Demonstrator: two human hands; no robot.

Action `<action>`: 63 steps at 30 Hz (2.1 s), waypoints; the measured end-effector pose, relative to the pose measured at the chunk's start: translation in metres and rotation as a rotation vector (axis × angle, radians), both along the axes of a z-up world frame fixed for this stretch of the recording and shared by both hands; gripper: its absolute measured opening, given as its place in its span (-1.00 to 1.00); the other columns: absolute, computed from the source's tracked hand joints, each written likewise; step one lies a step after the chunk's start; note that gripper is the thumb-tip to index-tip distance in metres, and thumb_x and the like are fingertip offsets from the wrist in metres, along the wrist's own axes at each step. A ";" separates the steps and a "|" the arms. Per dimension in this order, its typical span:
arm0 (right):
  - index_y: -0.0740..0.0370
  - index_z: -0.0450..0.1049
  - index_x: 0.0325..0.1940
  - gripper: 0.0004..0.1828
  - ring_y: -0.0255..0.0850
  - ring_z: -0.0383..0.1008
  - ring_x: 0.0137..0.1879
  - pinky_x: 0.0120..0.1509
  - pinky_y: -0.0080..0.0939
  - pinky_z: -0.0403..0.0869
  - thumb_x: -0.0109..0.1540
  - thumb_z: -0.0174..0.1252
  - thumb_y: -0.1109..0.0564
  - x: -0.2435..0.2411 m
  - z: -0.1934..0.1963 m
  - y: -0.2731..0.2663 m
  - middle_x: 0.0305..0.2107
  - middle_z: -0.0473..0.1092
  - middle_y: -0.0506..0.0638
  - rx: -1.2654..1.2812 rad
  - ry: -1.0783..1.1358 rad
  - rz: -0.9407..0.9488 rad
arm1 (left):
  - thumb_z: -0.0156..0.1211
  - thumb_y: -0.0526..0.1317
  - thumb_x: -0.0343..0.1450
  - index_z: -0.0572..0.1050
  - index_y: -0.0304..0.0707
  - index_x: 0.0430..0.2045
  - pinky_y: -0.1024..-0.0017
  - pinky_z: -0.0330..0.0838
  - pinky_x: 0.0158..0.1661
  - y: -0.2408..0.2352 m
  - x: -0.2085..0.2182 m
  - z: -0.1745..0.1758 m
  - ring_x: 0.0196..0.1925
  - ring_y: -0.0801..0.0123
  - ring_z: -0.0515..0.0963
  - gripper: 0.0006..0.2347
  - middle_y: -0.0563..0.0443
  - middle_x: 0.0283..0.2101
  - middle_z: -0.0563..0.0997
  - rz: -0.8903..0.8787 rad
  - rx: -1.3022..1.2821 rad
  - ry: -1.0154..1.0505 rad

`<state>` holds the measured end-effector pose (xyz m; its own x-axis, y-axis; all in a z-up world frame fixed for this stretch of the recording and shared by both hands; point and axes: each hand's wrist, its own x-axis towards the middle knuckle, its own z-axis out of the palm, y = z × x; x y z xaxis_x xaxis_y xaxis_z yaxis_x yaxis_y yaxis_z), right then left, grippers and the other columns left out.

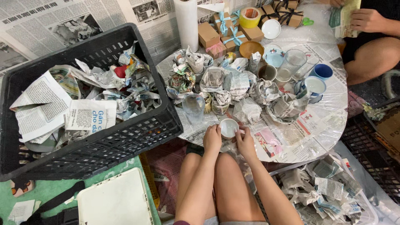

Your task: The person sits on the floor and wraps small ceramic dishes and glassware in newspaper. They pick up each item, fold a sheet of newspaper around it, and place the wrapped bundle on a pile on the table. The person repeats this process for multiple items throughout the clip.

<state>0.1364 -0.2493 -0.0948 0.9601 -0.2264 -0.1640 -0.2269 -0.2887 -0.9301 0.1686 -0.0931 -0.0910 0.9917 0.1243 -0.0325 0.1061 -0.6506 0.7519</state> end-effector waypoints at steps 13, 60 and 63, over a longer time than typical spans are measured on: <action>0.31 0.18 0.23 -0.68 -0.33 0.42 -0.26 -0.23 -0.34 0.38 0.43 0.05 0.19 -0.003 0.130 0.011 -0.34 0.45 0.05 0.061 -0.394 0.039 | 0.11 -0.15 0.49 0.47 -0.23 0.11 0.33 0.54 -0.04 0.109 -0.061 0.213 0.02 0.18 0.68 -0.69 -0.07 0.06 0.63 -0.367 -0.301 -0.145; 0.35 0.61 -0.04 -0.83 -0.30 0.52 -0.27 -0.18 -0.24 0.48 0.32 0.22 0.23 0.188 0.237 0.311 -0.33 0.56 0.00 0.090 -0.328 0.560 | -0.28 -0.07 0.63 0.40 -0.18 0.12 0.47 0.51 0.08 0.417 0.049 0.241 0.09 0.31 0.60 -0.68 -0.03 0.06 0.58 0.388 -0.456 -0.374; 0.35 0.55 0.00 -0.84 -0.36 0.47 -0.32 -0.26 -0.27 0.46 0.36 0.13 0.27 0.186 0.243 0.308 -0.34 0.53 -0.05 0.229 -0.438 0.428 | -0.18 -0.09 0.64 0.46 -0.36 0.07 0.39 0.42 0.12 0.427 0.055 0.231 0.10 0.25 0.57 -0.67 -0.17 0.05 0.60 0.451 -0.448 -0.701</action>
